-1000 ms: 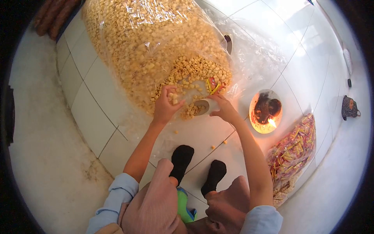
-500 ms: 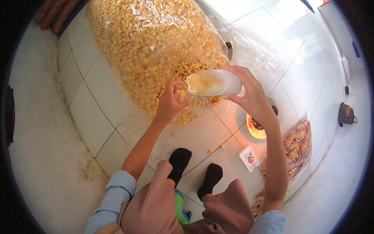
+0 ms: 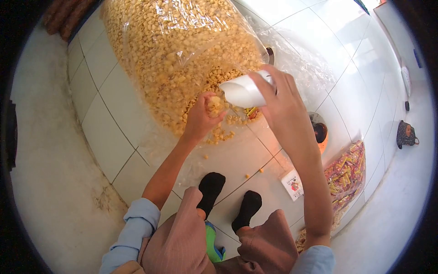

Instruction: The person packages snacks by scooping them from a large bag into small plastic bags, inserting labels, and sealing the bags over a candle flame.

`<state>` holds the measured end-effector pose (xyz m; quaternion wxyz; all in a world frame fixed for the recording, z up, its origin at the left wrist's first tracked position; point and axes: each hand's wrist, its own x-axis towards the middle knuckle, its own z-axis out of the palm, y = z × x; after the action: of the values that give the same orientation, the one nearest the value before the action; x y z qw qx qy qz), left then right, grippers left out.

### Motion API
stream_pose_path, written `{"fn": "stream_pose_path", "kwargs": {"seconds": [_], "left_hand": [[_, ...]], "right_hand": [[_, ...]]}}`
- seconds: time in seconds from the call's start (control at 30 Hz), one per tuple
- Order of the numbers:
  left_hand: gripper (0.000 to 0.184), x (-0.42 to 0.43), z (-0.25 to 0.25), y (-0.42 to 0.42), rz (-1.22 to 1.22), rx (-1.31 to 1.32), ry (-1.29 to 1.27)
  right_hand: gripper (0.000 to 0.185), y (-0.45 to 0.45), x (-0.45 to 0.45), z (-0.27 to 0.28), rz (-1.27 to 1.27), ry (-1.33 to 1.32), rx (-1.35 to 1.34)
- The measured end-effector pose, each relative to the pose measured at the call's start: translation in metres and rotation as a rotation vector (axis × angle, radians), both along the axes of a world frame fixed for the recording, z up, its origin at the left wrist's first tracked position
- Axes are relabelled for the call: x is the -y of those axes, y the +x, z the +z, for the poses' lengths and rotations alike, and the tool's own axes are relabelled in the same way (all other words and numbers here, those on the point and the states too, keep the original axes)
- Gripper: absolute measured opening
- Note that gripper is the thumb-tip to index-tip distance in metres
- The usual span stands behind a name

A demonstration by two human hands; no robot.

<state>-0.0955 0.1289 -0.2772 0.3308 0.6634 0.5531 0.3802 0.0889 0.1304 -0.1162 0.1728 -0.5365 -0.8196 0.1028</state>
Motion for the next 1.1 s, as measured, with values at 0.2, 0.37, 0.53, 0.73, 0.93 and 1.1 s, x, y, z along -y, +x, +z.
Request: {"fn": "stream_pose_path", "kwargs": {"seconds": [0.2, 0.37, 0.53, 0.73, 0.93, 1.1], "left_hand": [[0.054, 0.000, 0.000, -0.004, 0.019, 0.092, -0.057], [0.057, -0.001, -0.004, -0.010, -0.035, 0.020, -0.221], [0.060, -0.002, -0.013, -0.008, -0.015, 0.078, -0.100], [0.058, -0.004, 0.003, -0.009, -0.087, 0.058, -0.234], [0.036, -0.014, -0.002, -0.015, -0.230, 0.802, -0.460], [0.031, -0.026, 0.012, -0.015, -0.194, 0.759, -0.544]], "right_hand": [[0.062, 0.018, -0.013, -0.135, -0.248, -0.096, -0.221], [0.050, -0.011, 0.006, -0.184, -0.403, -0.147, -0.326], [0.037, -0.031, -0.006, -0.129, -0.205, -0.137, -0.577], [0.014, -0.034, -0.017, -0.114, 0.021, -0.430, -0.665], [0.007, -0.026, -0.022, -0.101, -0.061, -0.455, -0.816], [0.005, -0.018, -0.021, -0.080, -0.029, -0.412, -0.804]]}}
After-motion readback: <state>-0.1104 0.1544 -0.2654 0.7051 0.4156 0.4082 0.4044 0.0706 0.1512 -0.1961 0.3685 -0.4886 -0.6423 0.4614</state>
